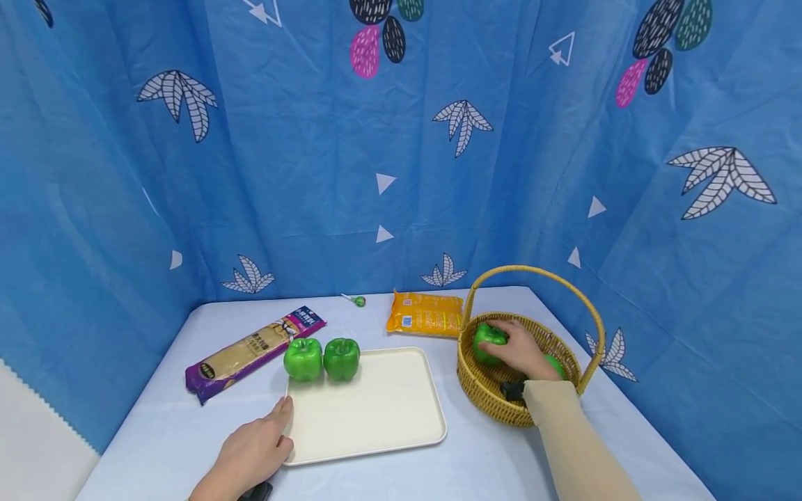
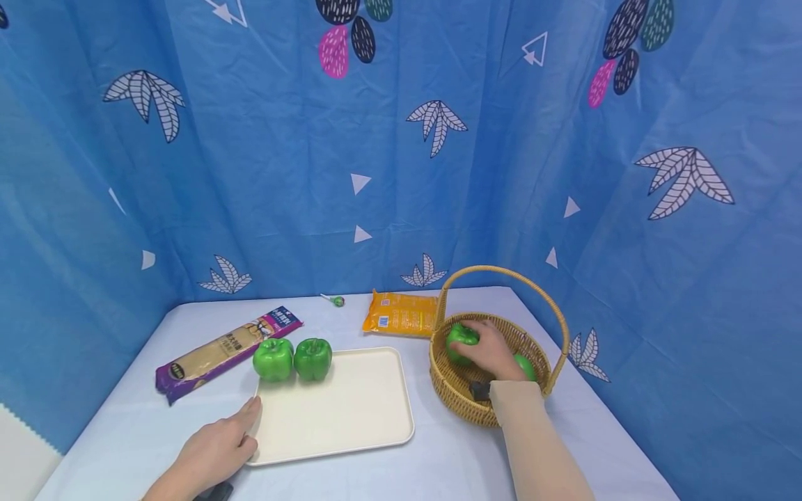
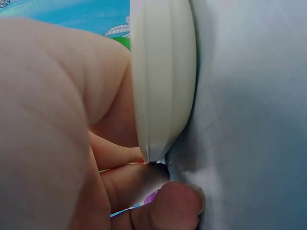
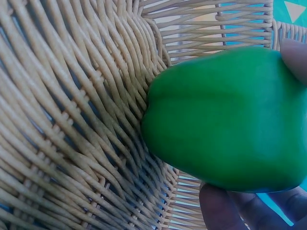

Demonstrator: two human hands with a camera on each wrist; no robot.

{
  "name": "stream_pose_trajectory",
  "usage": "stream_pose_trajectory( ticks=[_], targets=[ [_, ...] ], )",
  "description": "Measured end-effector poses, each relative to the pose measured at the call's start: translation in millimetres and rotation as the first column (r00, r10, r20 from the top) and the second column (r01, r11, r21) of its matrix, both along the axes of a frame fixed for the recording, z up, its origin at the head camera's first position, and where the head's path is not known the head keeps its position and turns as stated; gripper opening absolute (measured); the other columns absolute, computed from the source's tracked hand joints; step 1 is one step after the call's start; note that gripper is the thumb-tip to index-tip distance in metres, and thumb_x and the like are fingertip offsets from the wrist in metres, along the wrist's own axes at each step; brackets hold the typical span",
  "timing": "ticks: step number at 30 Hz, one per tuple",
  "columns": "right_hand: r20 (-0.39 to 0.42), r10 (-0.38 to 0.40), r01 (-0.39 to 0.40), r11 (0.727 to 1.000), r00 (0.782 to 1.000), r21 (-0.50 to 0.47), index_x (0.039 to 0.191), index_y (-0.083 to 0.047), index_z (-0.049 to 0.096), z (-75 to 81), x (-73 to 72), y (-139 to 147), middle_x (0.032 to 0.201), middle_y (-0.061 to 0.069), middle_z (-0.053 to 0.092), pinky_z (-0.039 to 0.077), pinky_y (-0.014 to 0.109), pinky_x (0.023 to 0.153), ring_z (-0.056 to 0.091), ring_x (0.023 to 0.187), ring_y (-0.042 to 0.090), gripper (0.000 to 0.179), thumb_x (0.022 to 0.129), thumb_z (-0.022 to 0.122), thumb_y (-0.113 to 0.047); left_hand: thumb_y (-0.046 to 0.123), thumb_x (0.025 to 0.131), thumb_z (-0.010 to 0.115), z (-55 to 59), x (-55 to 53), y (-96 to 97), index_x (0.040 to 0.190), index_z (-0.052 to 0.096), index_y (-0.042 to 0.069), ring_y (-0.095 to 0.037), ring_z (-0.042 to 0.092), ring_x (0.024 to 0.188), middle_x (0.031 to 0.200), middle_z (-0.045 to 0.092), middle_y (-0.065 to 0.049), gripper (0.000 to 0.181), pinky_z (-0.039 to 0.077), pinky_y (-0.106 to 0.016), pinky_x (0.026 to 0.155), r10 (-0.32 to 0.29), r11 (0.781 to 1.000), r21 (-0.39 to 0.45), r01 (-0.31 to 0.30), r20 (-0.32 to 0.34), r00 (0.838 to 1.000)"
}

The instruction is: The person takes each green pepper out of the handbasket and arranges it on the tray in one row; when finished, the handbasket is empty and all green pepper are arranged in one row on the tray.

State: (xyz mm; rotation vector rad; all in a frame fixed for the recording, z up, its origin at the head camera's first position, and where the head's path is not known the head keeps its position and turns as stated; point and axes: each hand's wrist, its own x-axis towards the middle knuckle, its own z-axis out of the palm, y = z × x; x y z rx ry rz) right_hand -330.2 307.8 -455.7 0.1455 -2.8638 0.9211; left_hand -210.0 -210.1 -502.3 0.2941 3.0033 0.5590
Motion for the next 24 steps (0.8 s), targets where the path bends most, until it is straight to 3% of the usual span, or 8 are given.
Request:
stream_pose_trajectory(
  ticks=[4, 9, 14, 24],
  targets=[
    [-0.002, 0.001, -0.001, 1.000, 1.000, 0.010, 0.151, -0.011, 0.053, 1.7, -1.7, -2, 0.154, 0.030, 0.042, 0.048, 0.061, 0.097, 0.050, 0.130, 0.049, 0.079, 0.089, 0.072, -0.055, 0.017, 0.087, 0.062, -0.2, -0.1, -0.3, 0.150, 0.045, -0.009, -0.017, 0.044, 0.058, 0.153, 0.049, -0.026, 0.071, 0.036, -0.032, 0.054, 0.005, 1.000, 0.004, -0.005, 0.009, 1.000],
    [-0.013, 0.002, -0.002, 1.000, 1.000, 0.002, 0.151, -0.010, 0.053, 3.7, -0.9, -3, 0.152, 0.029, 0.045, 0.047, 0.061, 0.098, 0.051, 0.129, 0.048, 0.079, 0.089, 0.073, -0.055, 0.017, 0.086, 0.062, -1.2, -0.6, 0.3, 0.150, 0.045, -0.009, -0.017, 0.046, 0.062, 0.153, 0.049, -0.027, 0.071, 0.041, -0.033, 0.059, 0.004, 1.000, -0.002, -0.004, 0.018, 1.000],
    [-0.015, 0.000, 0.000, 1.000, 1.000, -0.007, 0.152, -0.009, 0.052, 8.9, -0.9, -5, 0.153, 0.029, 0.043, 0.048, 0.060, 0.097, 0.050, 0.129, 0.048, 0.080, 0.090, 0.072, -0.055, 0.018, 0.086, 0.062, -0.7, -1.5, 1.4, 0.150, 0.044, -0.009, -0.018, 0.043, 0.058, 0.154, 0.048, -0.027, 0.071, 0.037, -0.033, 0.056, 0.006, 1.000, 0.003, -0.006, 0.024, 1.000],
    [-0.028, 0.004, -0.005, 1.000, 1.000, -0.011, 0.153, -0.012, 0.051, 37.6, 3.0, -4, 0.139, 0.024, 0.051, 0.053, 0.048, 0.084, 0.057, 0.110, 0.037, 0.079, 0.091, 0.070, -0.055, 0.017, 0.087, 0.062, 1.1, -2.2, 0.7, 0.151, 0.044, -0.009, -0.018, 0.045, 0.059, 0.154, 0.048, -0.027, 0.071, 0.038, -0.033, 0.056, 0.007, 1.000, -0.006, -0.007, 0.030, 1.000]
  ],
)
